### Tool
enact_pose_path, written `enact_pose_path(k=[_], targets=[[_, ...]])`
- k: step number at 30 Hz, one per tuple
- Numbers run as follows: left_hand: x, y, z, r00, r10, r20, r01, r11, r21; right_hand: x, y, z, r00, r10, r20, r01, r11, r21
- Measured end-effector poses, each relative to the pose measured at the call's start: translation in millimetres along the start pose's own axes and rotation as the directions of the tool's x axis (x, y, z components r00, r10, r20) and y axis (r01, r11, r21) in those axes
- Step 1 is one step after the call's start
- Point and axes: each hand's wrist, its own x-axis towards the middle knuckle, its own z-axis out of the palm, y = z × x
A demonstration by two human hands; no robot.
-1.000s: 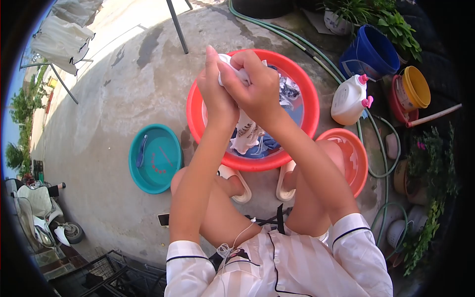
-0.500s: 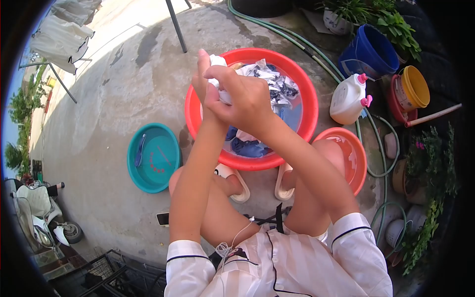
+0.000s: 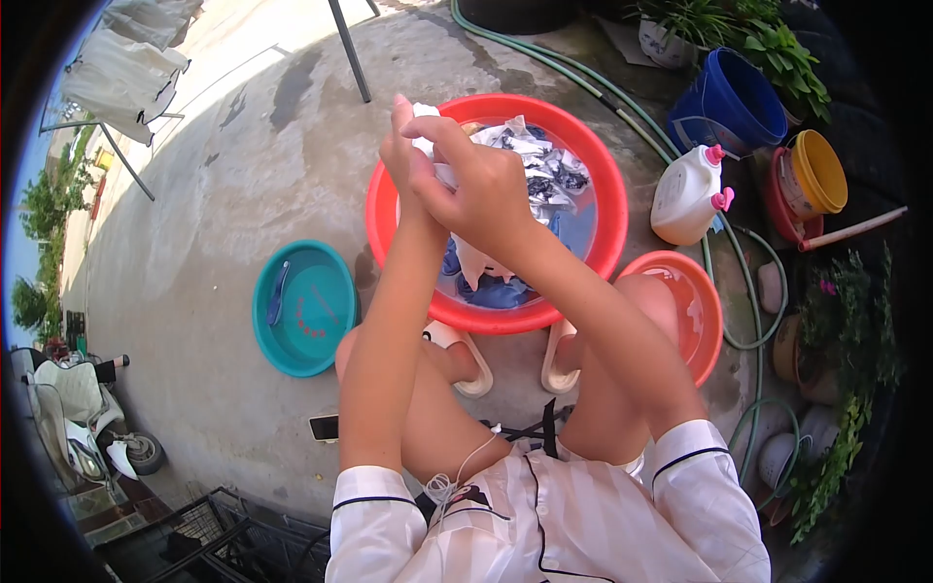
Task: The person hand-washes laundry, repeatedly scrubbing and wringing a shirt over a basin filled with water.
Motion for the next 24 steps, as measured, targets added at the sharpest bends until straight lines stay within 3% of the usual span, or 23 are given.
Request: enact_pose_path(k=[1, 3, 6, 7, 10, 13, 16, 17, 20, 23, 24], targets=[[-13.7, 2.7, 17.9, 0.997, 0.032, -0.077, -0.029, 0.999, 0.039, 3.9, 2.2, -4.2, 0.984, 0.165, 0.061, -0.169, 0.984, 0.061], [-29.9, 0.1, 42.6, 0.976, 0.075, -0.203, -0.059, 0.995, 0.081, 14.6, 18.8, -5.1, 0.921, 0.385, -0.05, -0.365, 0.903, 0.227], [-43.8, -5.6, 51.2, 0.981, 0.153, -0.118, -0.113, 0.95, 0.289, 24.9, 37.6, -13.4, 0.809, 0.586, -0.037, -0.517, 0.741, 0.429], [-46.0, -4.5, 55.2, 0.983, 0.154, -0.103, -0.121, 0.955, 0.271, 26.8, 39.6, -17.3, 0.776, 0.63, -0.009, -0.55, 0.685, 0.477], [-35.0, 1.2, 46.6, 0.983, 0.123, -0.134, -0.077, 0.949, 0.307, 22.8, 29.1, -14.7, 0.843, 0.531, -0.078, -0.483, 0.814, 0.322], [-21.3, 9.5, 27.7, 0.979, 0.203, -0.003, -0.19, 0.921, 0.339, 8.7, 4.9, -12.0, 0.965, 0.259, 0.031, -0.259, 0.94, 0.224], [-8.8, 8.1, 15.2, 0.994, 0.11, -0.009, -0.108, 0.989, 0.106, -0.3, 1.7, -6.4, 0.998, 0.048, 0.034, -0.05, 0.996, 0.074], [-9.5, 6.2, 17.6, 0.992, 0.101, -0.072, -0.088, 0.983, 0.161, 2.9, 1.5, -12.4, 0.978, 0.168, 0.123, -0.174, 0.984, 0.046], [-34.2, 4.8, 51.5, 0.978, 0.048, -0.202, -0.015, 0.987, 0.161, 14.9, 24.0, -10.5, 0.918, 0.395, -0.042, -0.379, 0.902, 0.207], [-43.1, -1.8, 53.8, 0.991, 0.104, -0.08, -0.075, 0.948, 0.308, 24.4, 45.6, -17.0, 0.783, 0.619, -0.056, -0.551, 0.733, 0.4], [-46.7, -1.9, 57.1, 0.991, 0.126, -0.037, -0.107, 0.939, 0.328, 24.4, 49.6, -15.6, 0.79, 0.611, -0.049, -0.54, 0.732, 0.416]])
